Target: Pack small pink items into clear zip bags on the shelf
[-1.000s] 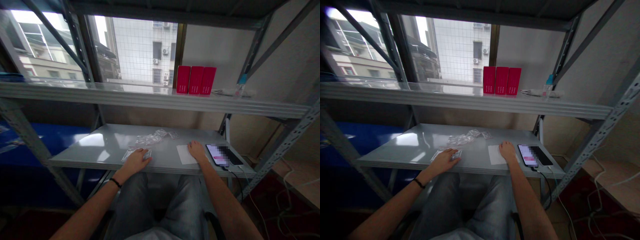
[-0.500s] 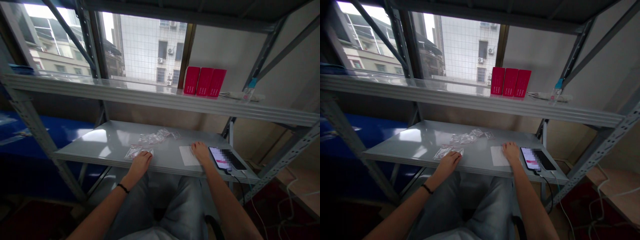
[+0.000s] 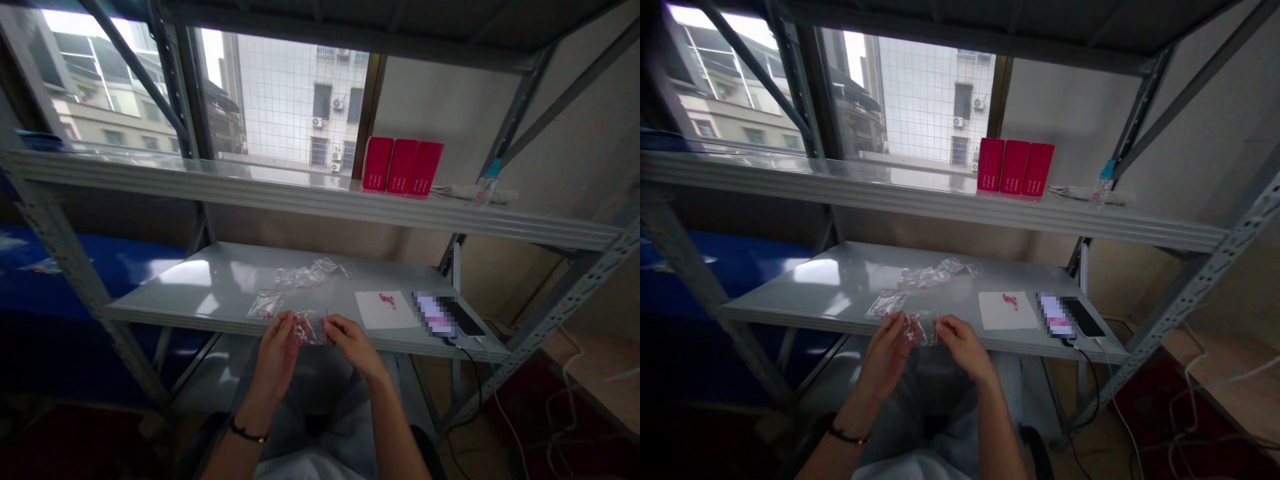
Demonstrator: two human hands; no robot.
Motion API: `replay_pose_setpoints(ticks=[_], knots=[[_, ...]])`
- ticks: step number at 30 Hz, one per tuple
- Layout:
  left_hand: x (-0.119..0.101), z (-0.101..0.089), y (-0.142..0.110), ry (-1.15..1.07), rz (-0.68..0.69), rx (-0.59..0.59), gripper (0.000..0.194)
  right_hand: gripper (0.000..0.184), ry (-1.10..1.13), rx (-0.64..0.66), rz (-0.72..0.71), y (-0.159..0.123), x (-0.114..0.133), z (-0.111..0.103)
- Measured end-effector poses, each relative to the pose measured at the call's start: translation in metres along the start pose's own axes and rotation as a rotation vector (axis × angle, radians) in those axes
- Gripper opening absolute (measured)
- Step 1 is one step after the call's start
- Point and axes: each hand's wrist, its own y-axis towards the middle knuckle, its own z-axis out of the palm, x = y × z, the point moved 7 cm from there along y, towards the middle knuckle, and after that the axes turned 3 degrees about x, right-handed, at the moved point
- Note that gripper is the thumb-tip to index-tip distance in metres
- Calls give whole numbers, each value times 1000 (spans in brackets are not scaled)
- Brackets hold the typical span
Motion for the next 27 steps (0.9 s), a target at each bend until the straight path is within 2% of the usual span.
replay_pose_setpoints(ticks=[4, 7, 9, 11, 14, 16, 18, 23, 27], knots=[[14, -21, -13, 75, -27, -44, 26, 33, 124, -97, 77, -18, -20, 10], [6, -44, -17, 310, 101, -166, 29, 34, 128, -200, 124, -38, -29, 2], [-7, -50, -22, 531, 216, -229, 27, 35, 140, -252, 157, -49, -31, -3], [-13, -39, -27, 745, 251, -144, 25, 35, 131, -253, 170, -57, -28, -4], [-5, -3, -40, 953, 226, 178, 20, 34, 69, -231, 155, -60, -20, -2], [3, 15, -49, 991, 218, 301, 18, 30, 12, -231, 131, -60, -15, 0], [11, 21, -53, 955, 184, 311, 18, 25, -56, -232, 109, -60, -12, 2], [25, 12, -52, 725, 3, 256, 18, 23, -236, -221, 77, -61, -9, 6], [26, 11, -52, 753, -28, 258, 18, 20, -365, -187, 27, -60, -3, 11]])
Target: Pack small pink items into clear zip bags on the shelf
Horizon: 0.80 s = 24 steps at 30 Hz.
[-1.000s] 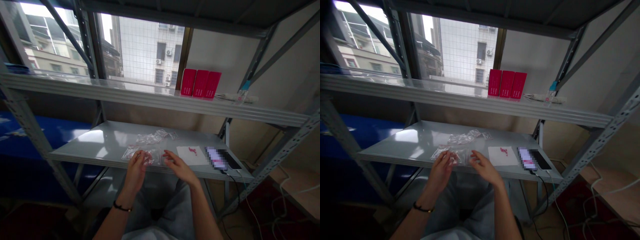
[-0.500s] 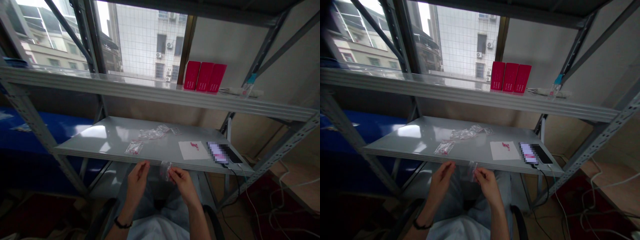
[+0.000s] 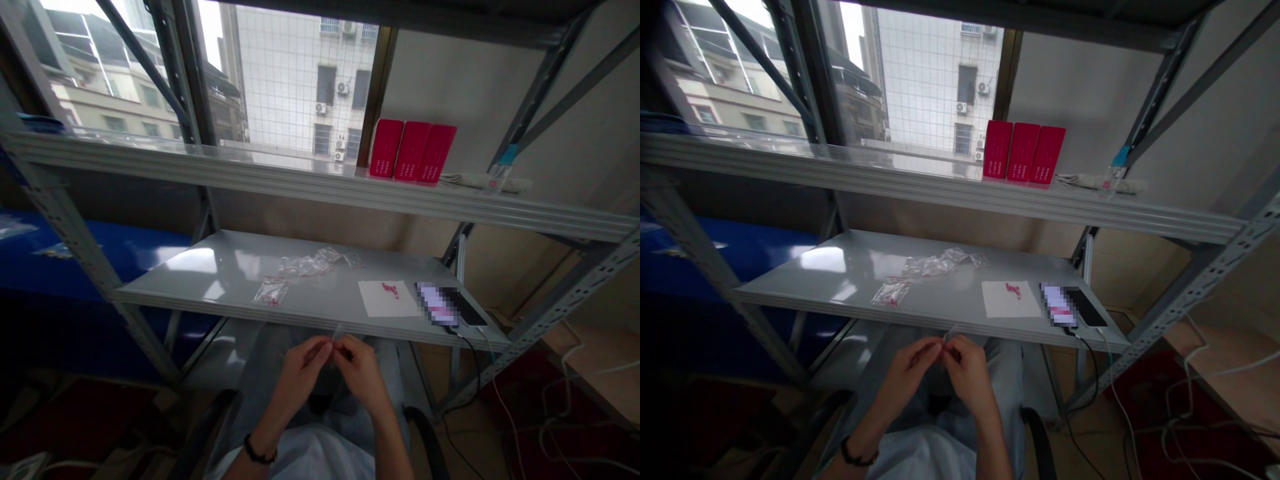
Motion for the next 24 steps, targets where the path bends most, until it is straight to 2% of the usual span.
replay_pose_setpoints(ticks=[4, 9, 11, 14, 16, 18, 21, 24], knots=[[-1, 1, 1, 94, 39, -9, 19, 22, -78, 12, -21, 1, 5, 0], [3, 1, 2, 158, 58, 3, 25, 25, 11, 55, -25, 0, 4, 2], [2, 1, 1, 301, 110, -15, 26, 27, 15, 33, -5, 0, -1, 5], [0, 7, 1, 664, 175, -26, 25, 29, -105, -91, 22, -1, -8, 8], [1, 12, 2, 888, 168, 23, 24, 28, -238, -177, 36, -2, -12, 6], [0, 14, 6, 1030, 148, 100, 23, 25, -318, -189, 56, -2, -15, 4], [-11, 11, 15, 1100, 148, 204, 21, 14, -279, -81, 52, 0, -14, -2], [-27, 9, 27, 1036, 214, 331, 17, 24, -223, 125, -85, -1, 2, -6]])
